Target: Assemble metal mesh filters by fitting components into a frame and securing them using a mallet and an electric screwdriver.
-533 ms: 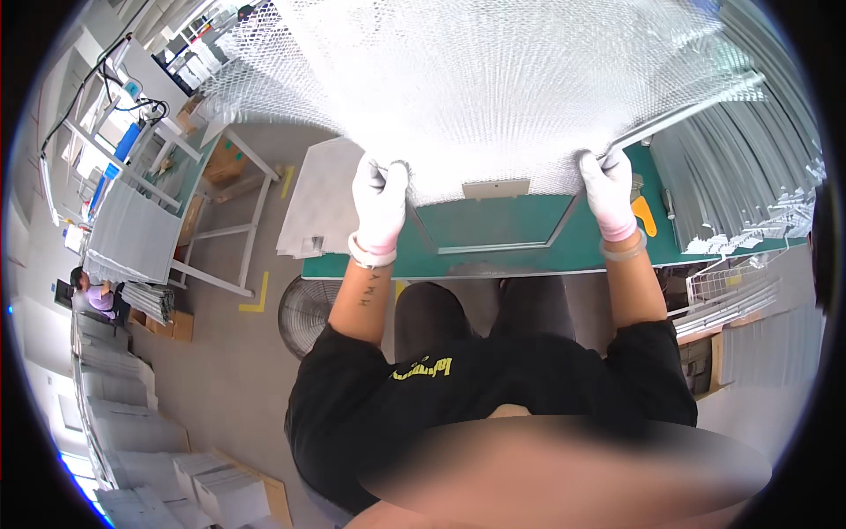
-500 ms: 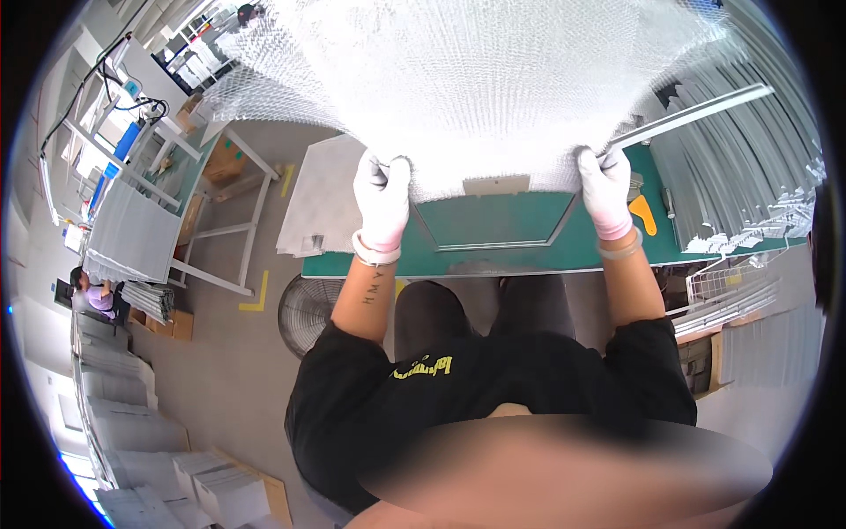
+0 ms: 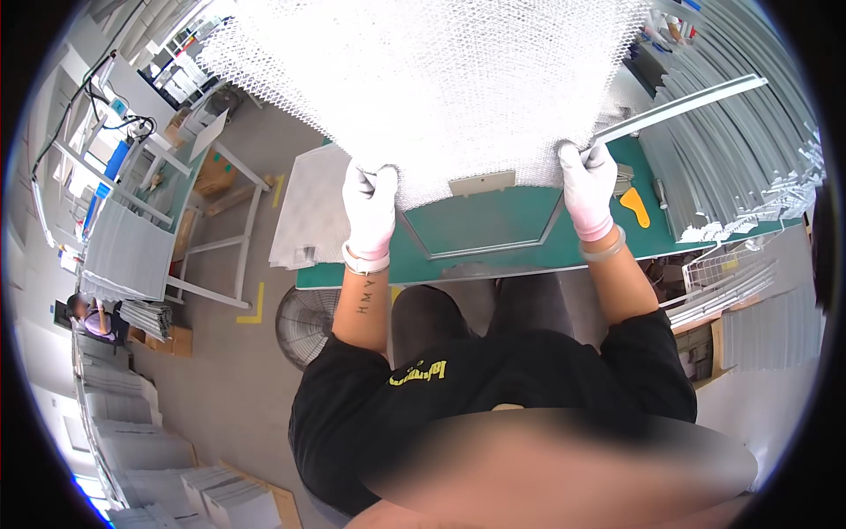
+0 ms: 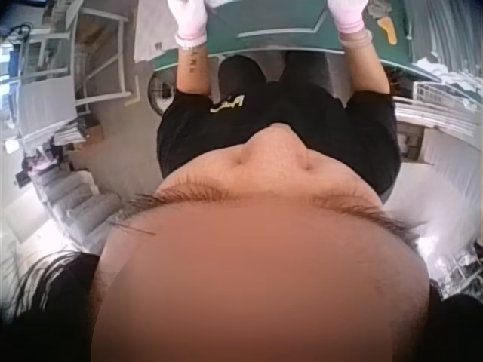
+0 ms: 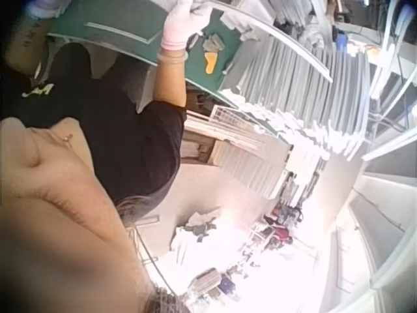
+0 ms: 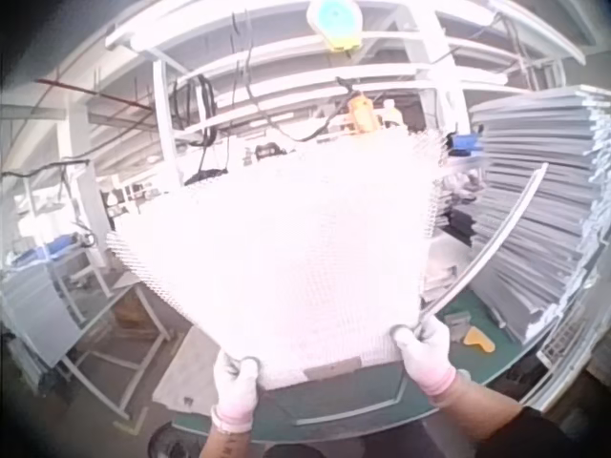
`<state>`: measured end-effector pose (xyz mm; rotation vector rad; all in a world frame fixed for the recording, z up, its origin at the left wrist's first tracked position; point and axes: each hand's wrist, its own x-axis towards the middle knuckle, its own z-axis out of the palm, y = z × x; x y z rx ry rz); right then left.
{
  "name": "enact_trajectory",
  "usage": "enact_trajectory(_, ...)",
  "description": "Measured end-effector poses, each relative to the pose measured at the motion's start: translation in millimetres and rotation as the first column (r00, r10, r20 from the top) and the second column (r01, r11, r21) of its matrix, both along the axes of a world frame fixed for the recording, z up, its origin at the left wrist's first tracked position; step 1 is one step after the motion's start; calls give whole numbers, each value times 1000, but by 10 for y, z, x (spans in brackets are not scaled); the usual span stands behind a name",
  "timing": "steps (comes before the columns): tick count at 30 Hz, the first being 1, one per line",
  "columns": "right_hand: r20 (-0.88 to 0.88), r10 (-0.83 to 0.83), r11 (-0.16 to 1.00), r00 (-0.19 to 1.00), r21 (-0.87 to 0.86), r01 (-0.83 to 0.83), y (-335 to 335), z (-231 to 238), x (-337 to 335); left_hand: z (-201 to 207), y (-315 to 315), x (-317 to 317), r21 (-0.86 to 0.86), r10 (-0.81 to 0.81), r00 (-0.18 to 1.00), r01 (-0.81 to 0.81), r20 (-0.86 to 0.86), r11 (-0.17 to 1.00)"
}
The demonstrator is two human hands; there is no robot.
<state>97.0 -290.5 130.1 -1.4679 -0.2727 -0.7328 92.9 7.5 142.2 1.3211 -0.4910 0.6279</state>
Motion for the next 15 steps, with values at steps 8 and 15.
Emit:
enact_trajectory(8, 6, 329, 941, 944, 89, -328, -80, 86, 29, -59, 71, 22, -6, -32, 999, 32, -9, 999)
enact_trajectory(15, 16, 446, 870, 895, 226, -438, -119, 51, 57, -80, 102, 57, -20, -66, 997, 66, 28, 998)
